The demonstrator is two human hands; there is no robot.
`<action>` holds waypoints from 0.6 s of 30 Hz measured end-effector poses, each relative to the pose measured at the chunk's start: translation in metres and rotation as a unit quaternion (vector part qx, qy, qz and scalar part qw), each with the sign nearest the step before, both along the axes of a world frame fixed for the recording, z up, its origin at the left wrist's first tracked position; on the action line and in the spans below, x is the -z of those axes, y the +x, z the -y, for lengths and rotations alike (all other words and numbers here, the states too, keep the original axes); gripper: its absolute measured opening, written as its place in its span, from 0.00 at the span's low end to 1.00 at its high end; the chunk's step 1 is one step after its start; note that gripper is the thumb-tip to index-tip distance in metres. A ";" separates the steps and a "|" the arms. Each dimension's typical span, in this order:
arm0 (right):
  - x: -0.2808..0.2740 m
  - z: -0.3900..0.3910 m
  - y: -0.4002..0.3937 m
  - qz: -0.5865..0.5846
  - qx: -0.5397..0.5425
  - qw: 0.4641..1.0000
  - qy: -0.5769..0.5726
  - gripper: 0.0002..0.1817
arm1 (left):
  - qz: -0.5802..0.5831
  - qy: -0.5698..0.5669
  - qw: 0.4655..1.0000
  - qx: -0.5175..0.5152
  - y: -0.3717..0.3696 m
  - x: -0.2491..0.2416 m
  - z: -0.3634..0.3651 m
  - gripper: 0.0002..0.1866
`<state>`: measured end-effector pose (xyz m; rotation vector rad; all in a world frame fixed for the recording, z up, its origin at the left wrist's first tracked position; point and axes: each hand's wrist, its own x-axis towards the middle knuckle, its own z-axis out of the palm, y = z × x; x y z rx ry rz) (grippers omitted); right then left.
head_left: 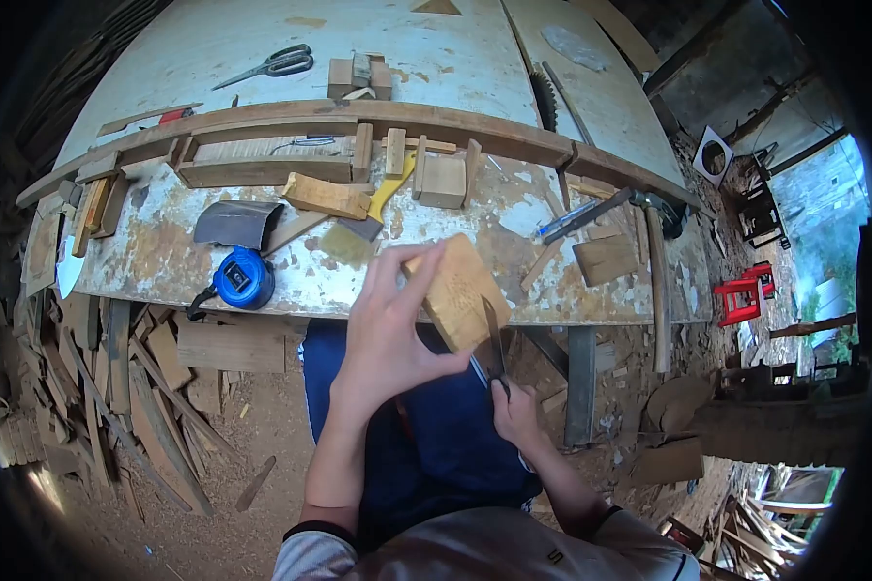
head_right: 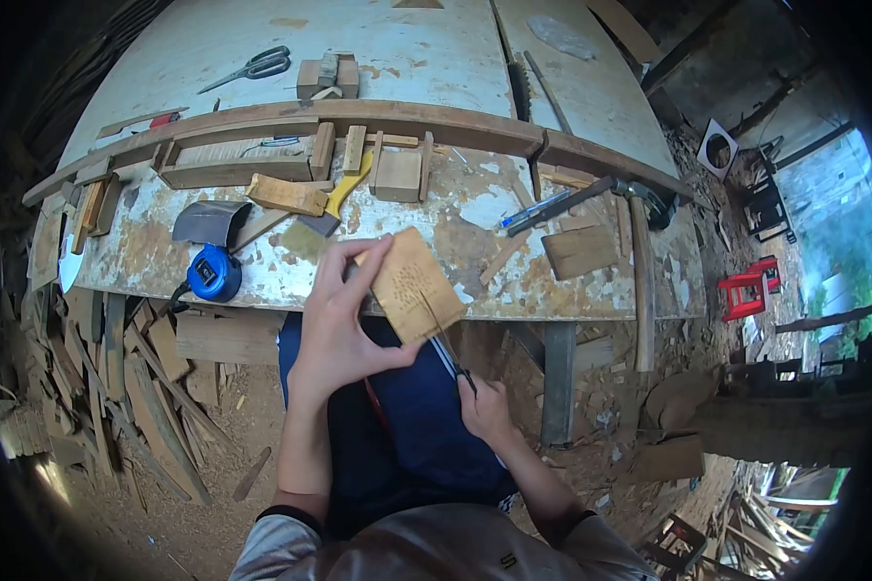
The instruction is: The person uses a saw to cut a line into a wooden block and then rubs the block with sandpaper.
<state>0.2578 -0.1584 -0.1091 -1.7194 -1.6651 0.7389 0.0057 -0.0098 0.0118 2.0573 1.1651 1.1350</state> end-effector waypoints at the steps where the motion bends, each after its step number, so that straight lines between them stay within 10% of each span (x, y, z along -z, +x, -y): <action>1: 0.002 0.002 0.001 -0.006 -0.003 1.000 -0.002 0.11 | 0.003 0.001 1.000 -0.007 0.001 0.000 0.001 0.60; 18: -0.002 0.007 0.009 -0.002 0.003 1.000 0.030 0.11 | -0.003 0.014 1.000 0.017 0.008 0.002 0.006 0.60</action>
